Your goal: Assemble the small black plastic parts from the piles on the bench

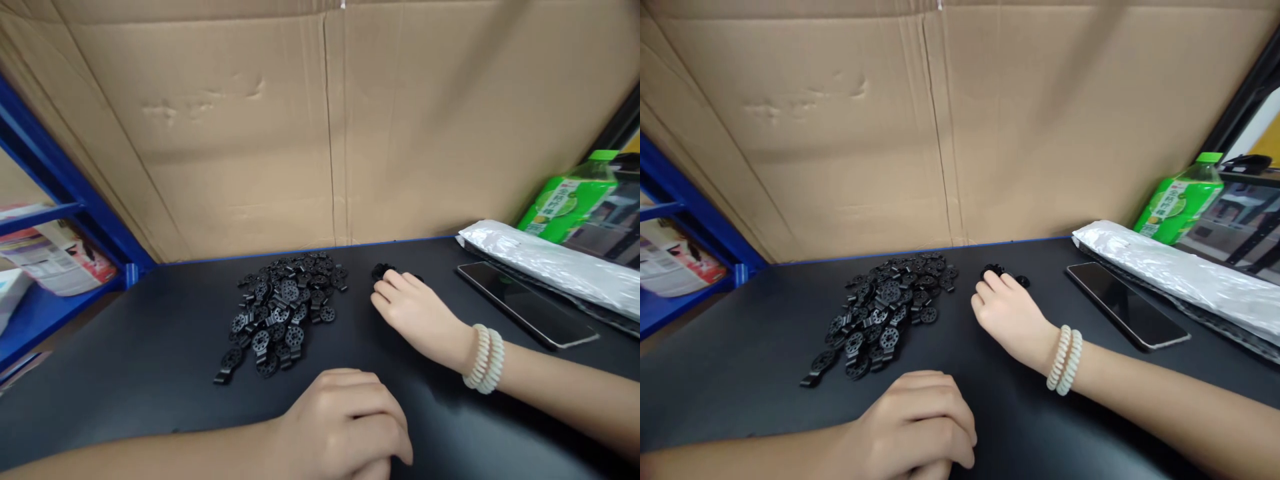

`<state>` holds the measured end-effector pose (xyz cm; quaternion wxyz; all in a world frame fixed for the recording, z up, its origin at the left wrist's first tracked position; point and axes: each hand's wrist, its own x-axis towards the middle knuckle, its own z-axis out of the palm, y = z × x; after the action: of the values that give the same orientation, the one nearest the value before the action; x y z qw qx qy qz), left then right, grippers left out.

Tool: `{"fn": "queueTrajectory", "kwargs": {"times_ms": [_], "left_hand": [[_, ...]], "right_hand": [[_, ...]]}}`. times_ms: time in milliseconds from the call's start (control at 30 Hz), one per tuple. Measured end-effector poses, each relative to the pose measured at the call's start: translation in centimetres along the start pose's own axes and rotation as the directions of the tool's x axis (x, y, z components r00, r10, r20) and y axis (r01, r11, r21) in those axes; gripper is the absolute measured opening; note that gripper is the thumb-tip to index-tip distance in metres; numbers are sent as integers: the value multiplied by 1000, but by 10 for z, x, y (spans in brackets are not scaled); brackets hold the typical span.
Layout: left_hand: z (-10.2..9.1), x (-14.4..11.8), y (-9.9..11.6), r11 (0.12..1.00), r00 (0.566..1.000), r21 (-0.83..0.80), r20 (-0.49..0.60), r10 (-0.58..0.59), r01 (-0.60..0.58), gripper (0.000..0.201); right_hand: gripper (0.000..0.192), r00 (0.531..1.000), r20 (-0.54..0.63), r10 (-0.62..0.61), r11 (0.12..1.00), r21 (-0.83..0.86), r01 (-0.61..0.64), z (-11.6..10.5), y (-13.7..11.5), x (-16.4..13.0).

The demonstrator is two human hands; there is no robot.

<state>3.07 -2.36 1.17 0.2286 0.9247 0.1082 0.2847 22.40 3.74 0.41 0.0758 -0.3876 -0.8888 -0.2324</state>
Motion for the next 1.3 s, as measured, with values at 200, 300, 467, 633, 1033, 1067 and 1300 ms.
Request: {"fn": "queueTrajectory", "kwargs": {"times_ms": [200,300,467,633,1033,1067,1300], "left_hand": [[1,0,2,1000,1000,21,7,14,-15,25],[1,-2,3,999,1000,38,24,17,-18,25],[1,-3,2,998,999,48,24,29,-30,24],[4,-3,-1,998,999,47,18,36,-37,25],[10,0,-8,800,716,-324,-362,-598,505,13],[10,2,-10,768,694,-391,-343,-634,508,14],[8,5,-9,660,688,-586,-224,-690,471,10]], "right_hand": [[19,992,-65,108,927,367,-77,-3,-5,4],[22,979,46,200,800,569,-190,-4,-24,15],[35,965,50,259,788,567,-241,6,-40,37],[18,954,36,297,742,621,-254,9,-33,43],[28,926,-124,358,480,875,-69,-12,-16,-25],[29,927,-145,345,467,884,-36,-12,-17,-26],[24,956,-151,253,277,958,78,-14,-21,-27]]}}
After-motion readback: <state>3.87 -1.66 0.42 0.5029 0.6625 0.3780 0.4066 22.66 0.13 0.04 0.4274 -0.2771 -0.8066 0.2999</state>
